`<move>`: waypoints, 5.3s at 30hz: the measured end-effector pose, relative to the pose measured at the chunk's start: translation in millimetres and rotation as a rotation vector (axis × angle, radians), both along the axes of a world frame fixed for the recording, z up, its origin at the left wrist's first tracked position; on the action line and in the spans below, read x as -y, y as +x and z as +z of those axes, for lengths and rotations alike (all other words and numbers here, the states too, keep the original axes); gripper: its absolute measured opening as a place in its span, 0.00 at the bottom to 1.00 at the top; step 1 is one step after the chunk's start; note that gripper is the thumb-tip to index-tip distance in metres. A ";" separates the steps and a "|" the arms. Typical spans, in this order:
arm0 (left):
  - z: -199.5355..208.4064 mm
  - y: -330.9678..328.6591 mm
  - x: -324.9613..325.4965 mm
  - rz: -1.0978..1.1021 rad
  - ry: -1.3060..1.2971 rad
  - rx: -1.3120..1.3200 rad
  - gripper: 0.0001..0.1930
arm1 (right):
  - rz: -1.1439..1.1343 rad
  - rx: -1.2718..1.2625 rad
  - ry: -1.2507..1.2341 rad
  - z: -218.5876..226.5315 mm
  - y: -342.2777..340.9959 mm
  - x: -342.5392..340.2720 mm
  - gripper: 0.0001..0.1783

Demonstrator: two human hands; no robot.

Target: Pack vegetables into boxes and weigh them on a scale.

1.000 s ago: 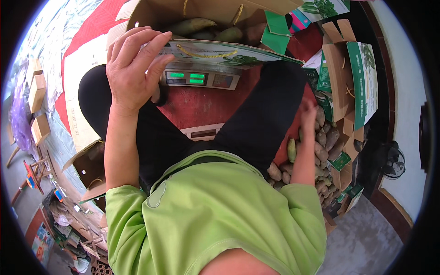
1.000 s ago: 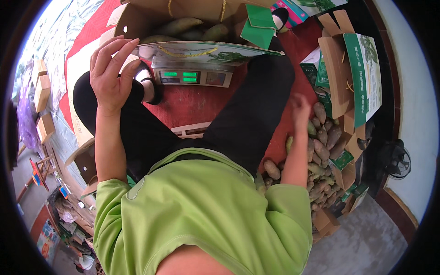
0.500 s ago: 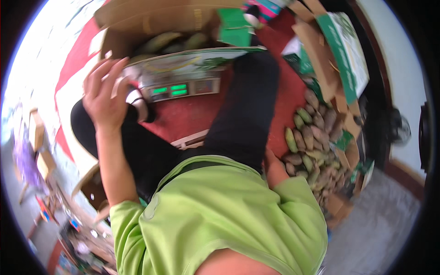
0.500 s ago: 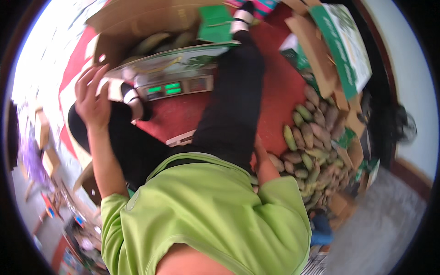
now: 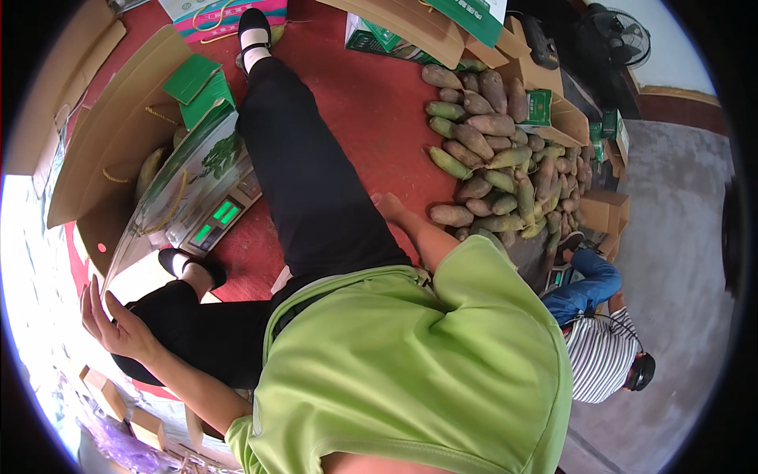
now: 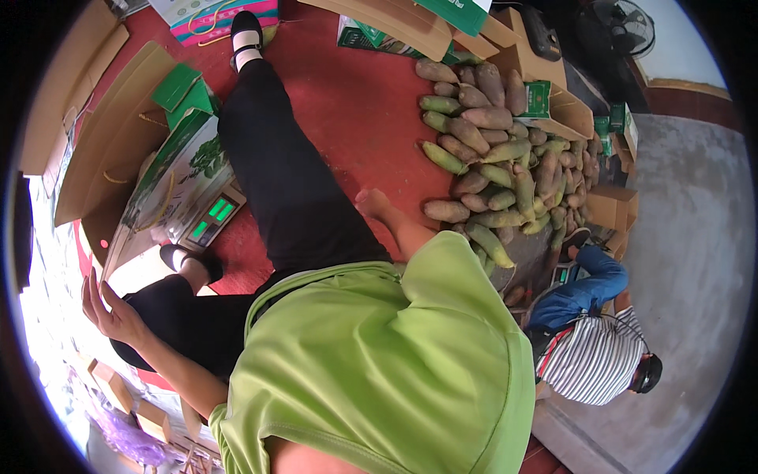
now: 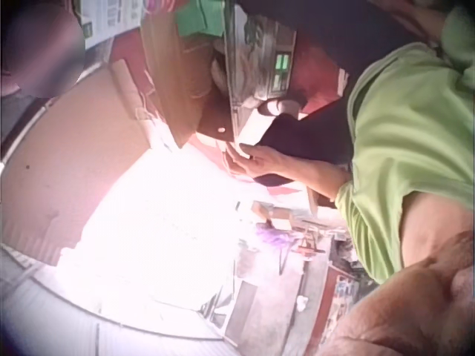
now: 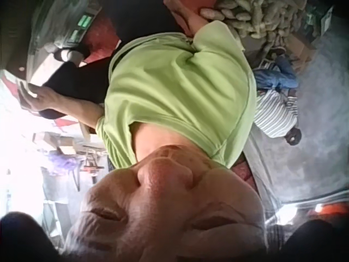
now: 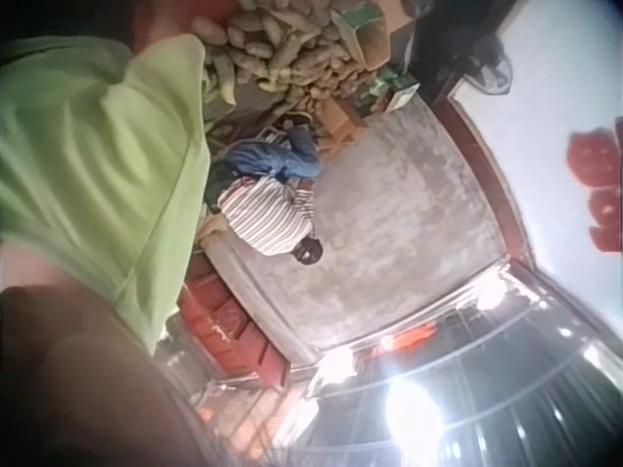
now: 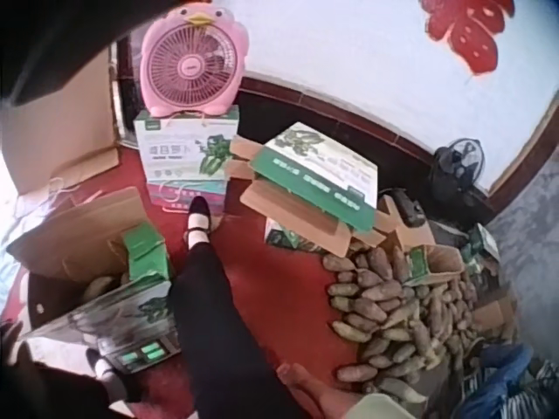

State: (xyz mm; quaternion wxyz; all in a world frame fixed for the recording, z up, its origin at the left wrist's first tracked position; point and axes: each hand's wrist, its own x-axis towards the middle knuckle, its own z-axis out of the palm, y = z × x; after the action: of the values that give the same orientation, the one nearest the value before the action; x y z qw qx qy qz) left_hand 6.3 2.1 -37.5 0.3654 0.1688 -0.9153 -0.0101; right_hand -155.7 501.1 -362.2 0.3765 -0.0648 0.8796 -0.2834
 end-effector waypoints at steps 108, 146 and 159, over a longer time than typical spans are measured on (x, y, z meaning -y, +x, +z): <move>82.8 -64.4 -8.5 -0.426 0.486 0.211 0.09 | -1.247 -0.053 -1.200 247.9 -303.9 167.5 0.34; 45.7 -53.8 -3.4 -0.127 0.206 0.009 0.32 | -0.272 0.259 -1.292 411.9 -191.1 331.4 0.15; 29.8 -13.7 5.2 -0.047 0.116 0.401 0.06 | -0.119 0.586 -0.912 368.3 -96.3 432.4 0.16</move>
State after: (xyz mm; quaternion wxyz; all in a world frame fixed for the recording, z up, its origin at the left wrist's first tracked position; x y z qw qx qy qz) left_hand -7.3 -3.0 -7.7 0.1651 0.1666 -0.9714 -0.0373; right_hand -252.0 68.7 6.1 0.5229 -0.0898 0.5277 -0.6633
